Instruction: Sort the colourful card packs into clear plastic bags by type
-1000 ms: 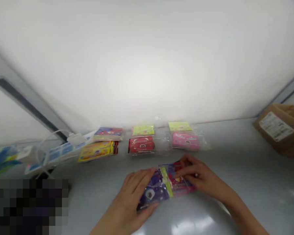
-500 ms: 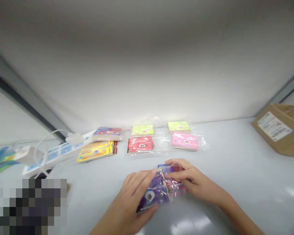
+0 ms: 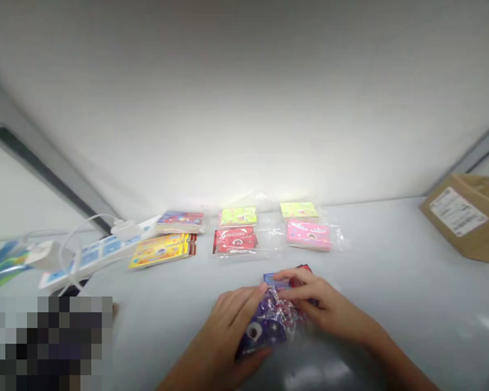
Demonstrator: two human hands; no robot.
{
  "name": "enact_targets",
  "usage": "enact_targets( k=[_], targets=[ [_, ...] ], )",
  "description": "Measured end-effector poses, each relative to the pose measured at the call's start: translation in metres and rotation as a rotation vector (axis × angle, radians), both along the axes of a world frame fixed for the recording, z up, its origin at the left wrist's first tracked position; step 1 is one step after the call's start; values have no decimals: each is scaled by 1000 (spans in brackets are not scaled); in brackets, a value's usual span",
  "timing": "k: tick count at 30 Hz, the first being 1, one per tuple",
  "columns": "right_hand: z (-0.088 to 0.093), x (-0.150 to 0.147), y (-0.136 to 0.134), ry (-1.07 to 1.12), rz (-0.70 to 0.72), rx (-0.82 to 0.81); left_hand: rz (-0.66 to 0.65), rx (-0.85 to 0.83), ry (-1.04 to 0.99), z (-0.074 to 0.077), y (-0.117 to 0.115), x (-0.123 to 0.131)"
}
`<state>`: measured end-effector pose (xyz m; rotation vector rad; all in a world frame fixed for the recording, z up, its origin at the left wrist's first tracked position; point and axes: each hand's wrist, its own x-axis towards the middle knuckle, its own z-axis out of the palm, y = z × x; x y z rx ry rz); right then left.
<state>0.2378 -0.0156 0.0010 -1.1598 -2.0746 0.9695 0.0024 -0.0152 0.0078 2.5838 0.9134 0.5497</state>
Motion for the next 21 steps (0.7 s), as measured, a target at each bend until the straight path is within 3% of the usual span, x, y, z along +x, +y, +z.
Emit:
enact_targets(
  k=[12, 16, 21],
  targets=[
    [3, -3, -2, 21, 44, -14, -23, -3, -37, -4, -2, 2],
    [1, 5, 4, 113, -69, 4, -4, -24, -28, -2, -1, 1],
    [-3, 24, 13, 125, -362, 53, 97, -15, -30, -2, 6, -8]
  ],
)
